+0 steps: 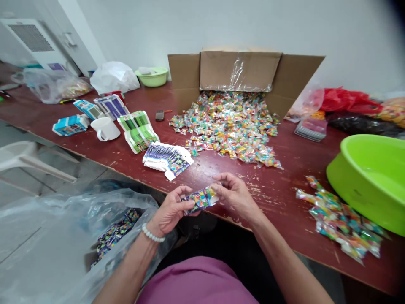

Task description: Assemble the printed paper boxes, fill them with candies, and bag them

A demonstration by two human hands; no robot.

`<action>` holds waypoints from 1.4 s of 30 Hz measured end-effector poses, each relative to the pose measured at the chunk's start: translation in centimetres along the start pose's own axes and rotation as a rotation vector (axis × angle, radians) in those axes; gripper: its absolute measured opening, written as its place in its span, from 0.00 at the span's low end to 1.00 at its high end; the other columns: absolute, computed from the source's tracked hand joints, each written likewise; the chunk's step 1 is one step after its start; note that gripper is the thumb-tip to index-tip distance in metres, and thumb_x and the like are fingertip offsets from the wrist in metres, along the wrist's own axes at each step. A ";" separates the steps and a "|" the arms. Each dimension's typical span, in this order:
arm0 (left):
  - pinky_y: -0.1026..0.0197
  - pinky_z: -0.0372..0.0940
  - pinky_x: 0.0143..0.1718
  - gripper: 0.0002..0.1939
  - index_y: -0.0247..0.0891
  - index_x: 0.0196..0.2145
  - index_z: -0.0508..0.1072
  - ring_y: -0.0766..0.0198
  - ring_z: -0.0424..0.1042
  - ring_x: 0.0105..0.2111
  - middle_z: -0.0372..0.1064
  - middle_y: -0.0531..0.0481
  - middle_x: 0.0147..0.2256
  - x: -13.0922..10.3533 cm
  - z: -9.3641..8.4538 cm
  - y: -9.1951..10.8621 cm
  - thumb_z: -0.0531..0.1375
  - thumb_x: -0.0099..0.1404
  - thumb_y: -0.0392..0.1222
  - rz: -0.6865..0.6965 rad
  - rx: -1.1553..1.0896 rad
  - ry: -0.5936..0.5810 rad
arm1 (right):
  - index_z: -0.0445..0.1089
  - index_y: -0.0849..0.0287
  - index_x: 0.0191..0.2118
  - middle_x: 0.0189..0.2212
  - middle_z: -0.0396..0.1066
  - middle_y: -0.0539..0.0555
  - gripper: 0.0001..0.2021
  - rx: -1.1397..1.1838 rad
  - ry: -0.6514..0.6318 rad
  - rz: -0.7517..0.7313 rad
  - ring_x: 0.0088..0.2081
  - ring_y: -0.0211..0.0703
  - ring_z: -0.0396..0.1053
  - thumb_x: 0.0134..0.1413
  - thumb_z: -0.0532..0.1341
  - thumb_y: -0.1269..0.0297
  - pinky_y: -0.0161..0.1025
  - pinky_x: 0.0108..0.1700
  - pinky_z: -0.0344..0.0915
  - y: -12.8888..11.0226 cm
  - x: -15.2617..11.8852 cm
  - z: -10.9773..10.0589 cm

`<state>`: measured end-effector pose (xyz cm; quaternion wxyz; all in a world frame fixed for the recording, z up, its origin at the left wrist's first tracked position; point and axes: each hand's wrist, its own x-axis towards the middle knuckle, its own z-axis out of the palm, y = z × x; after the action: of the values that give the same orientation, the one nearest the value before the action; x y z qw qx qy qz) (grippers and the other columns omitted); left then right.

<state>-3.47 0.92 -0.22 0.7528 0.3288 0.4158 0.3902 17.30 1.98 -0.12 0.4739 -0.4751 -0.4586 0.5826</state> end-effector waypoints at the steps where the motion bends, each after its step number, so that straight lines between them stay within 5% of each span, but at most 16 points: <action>1: 0.56 0.74 0.36 0.25 0.37 0.44 0.68 0.59 0.76 0.36 0.73 0.47 0.40 -0.2 0.1 -0.2 0.72 0.50 0.34 -0.022 0.038 -0.061 | 0.66 0.57 0.43 0.27 0.71 0.48 0.20 0.009 -0.011 0.005 0.27 0.40 0.69 0.46 0.69 0.56 0.36 0.31 0.65 -0.1 -0.1 0.1; 6: 0.65 0.69 0.31 0.19 0.32 0.44 0.73 0.64 0.75 0.30 0.72 0.46 0.37 -0.6 1.0 -0.5 0.69 0.55 0.39 -0.120 0.230 -0.301 | 0.74 0.58 0.35 0.27 0.72 0.51 0.07 -0.382 0.018 -0.161 0.28 0.41 0.68 0.50 0.67 0.62 0.38 0.32 0.63 -0.7 -0.8 0.6; 12: 0.64 0.68 0.26 0.20 0.39 0.47 0.68 0.63 0.75 0.25 0.72 0.48 0.37 -0.3 1.4 -0.4 0.66 0.59 0.43 -0.036 0.132 -0.223 | 0.78 0.52 0.38 0.37 0.71 0.54 0.09 -0.554 -0.076 -0.396 0.42 0.47 0.68 0.61 0.59 0.60 0.43 0.46 0.62 -1.2 -1.8 0.8; 16: 0.61 0.68 0.21 0.23 0.35 0.43 0.71 0.60 0.74 0.23 0.74 0.43 0.32 0.0 1.5 -0.5 0.56 0.65 0.60 -0.126 -0.013 -0.128 | 0.71 0.53 0.50 0.45 0.69 0.55 0.18 -0.206 0.065 -0.180 0.43 0.46 0.68 0.55 0.64 0.55 0.42 0.45 0.65 -0.2 -1.9 1.2; 19: 0.62 0.66 0.17 0.29 0.32 0.39 0.74 0.60 0.73 0.19 0.74 0.43 0.27 0.0 1.7 -0.9 0.53 0.65 0.64 -0.144 -0.057 -0.060 | 0.70 0.54 0.48 0.40 0.71 0.52 0.22 0.120 -0.074 0.085 0.34 0.40 0.68 0.48 0.69 0.53 0.37 0.37 0.66 0.4 -1.9 1.6; 22: 0.65 0.63 0.14 0.26 0.32 0.37 0.74 0.62 0.71 0.17 0.73 0.45 0.23 -0.1 2.0 -1.4 0.58 0.63 0.62 -0.043 0.009 0.040 | 0.72 0.54 0.46 0.35 0.70 0.49 0.21 0.268 -0.169 0.185 0.27 0.33 0.64 0.46 0.71 0.55 0.33 0.34 0.64 0.5 -2.2 1.9; 34: 0.66 0.61 0.13 0.25 0.32 0.38 0.75 0.63 0.69 0.16 0.72 0.48 0.22 -0.6 3.0 -1.9 0.61 0.60 0.61 0.049 0.058 0.134 | 0.73 0.55 0.44 0.33 0.72 0.49 0.15 0.133 -0.160 0.113 0.30 0.35 0.67 0.48 0.67 0.60 0.32 0.32 0.64 -0.7 -2.5 2.4; 39: 0.67 0.64 0.13 0.26 0.36 0.42 0.75 0.64 0.71 0.18 0.73 0.48 0.25 -0.9 3.4 -2.0 0.59 0.62 0.63 -0.076 0.025 0.086 | 0.74 0.57 0.38 0.24 0.72 0.48 0.09 -0.294 -0.061 -0.089 0.22 0.37 0.67 0.50 0.59 0.69 0.32 0.24 0.62 -0.4 -2.0 2.5; 42: 0.64 0.68 0.14 0.28 0.37 0.45 0.73 0.62 0.73 0.20 0.73 0.46 0.28 -1.0 3.2 -1.8 0.56 0.63 0.65 -0.184 -0.023 0.013 | 0.75 0.56 0.36 0.24 0.73 0.49 0.08 -0.362 -0.054 -0.188 0.22 0.38 0.68 0.52 0.58 0.70 0.33 0.25 0.63 0.0 -2.1 2.0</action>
<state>-0.41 -1.37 0.10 0.7865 0.2781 0.4445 0.3263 15.55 -0.27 0.42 0.4207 -0.4920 -0.6107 0.4561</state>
